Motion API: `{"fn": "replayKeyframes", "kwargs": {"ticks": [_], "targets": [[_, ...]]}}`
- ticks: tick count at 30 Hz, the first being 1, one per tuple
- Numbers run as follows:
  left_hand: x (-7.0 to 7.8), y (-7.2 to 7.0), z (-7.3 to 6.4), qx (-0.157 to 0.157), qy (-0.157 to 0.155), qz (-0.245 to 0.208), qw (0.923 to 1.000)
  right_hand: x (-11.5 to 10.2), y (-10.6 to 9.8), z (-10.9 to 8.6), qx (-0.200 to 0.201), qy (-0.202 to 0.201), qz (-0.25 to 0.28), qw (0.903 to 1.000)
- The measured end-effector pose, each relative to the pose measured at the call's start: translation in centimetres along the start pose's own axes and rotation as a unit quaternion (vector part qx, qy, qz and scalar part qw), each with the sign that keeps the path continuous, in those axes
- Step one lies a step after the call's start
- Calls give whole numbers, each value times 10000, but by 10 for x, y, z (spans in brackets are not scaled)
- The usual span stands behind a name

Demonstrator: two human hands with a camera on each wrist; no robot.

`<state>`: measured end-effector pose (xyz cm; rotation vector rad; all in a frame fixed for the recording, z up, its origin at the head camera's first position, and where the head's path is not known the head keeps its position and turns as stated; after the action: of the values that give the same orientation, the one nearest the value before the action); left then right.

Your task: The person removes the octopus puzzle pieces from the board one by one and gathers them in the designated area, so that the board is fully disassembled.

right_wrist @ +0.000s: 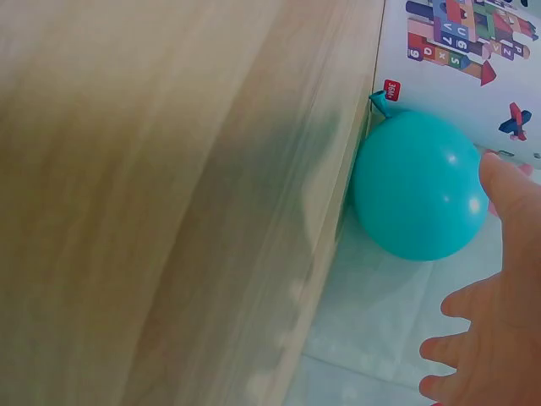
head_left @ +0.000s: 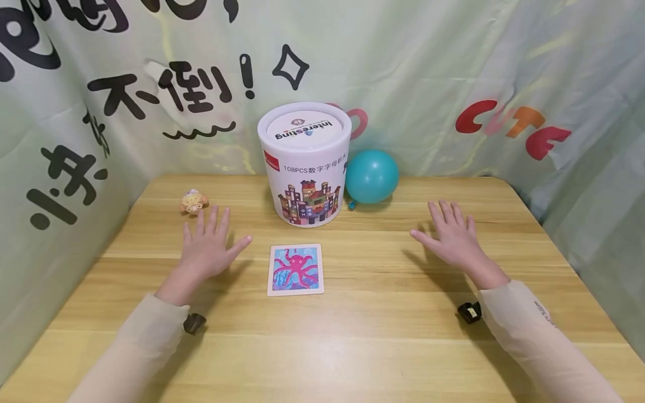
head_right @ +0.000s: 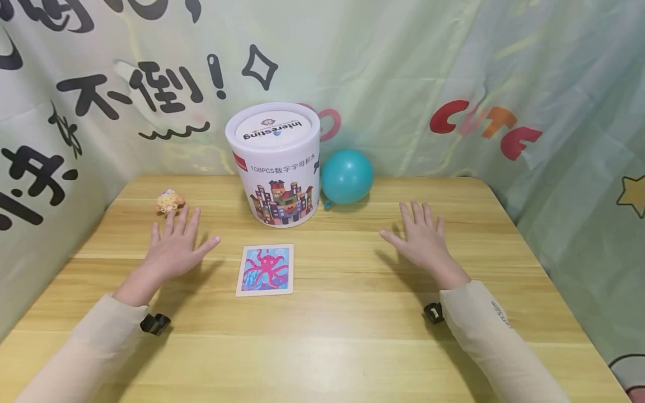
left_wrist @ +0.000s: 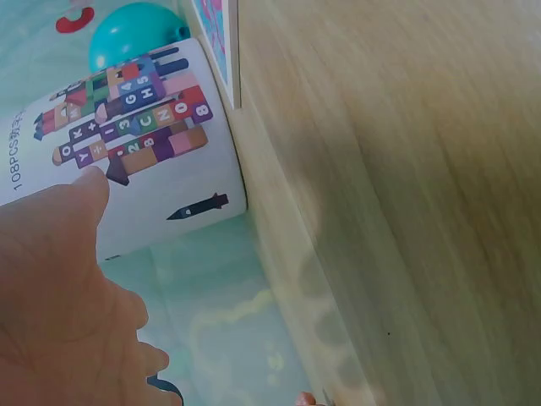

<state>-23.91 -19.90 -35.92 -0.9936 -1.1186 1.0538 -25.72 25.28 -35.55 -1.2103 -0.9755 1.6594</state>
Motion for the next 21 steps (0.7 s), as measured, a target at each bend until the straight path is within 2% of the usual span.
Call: {"fn": "replayKeyframes", "kwargs": {"ticks": [11, 17, 21], "targets": [[3, 1, -2, 43, 50, -7, 10000, -12, 1, 2, 104, -230, -24, 9997], [5, 2, -2, 32, 123, -43, 9999, -30, 0, 6, 236, -519, 15, 9984], [8, 5, -2, 53, 278, -94, 9996, -47, 0, 8, 306, -760, 120, 9966]]}}
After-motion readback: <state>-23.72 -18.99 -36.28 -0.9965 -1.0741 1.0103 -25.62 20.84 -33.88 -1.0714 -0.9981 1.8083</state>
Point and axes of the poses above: each hand's wrist, its own z-axis towards the middle knuckle, its own y-axis out of the palm, x = y × z, the point moved 7 cm from there along z, towards the middle knuckle, and after that the axes turned 13 degrees about x, right-handed, at the moved point
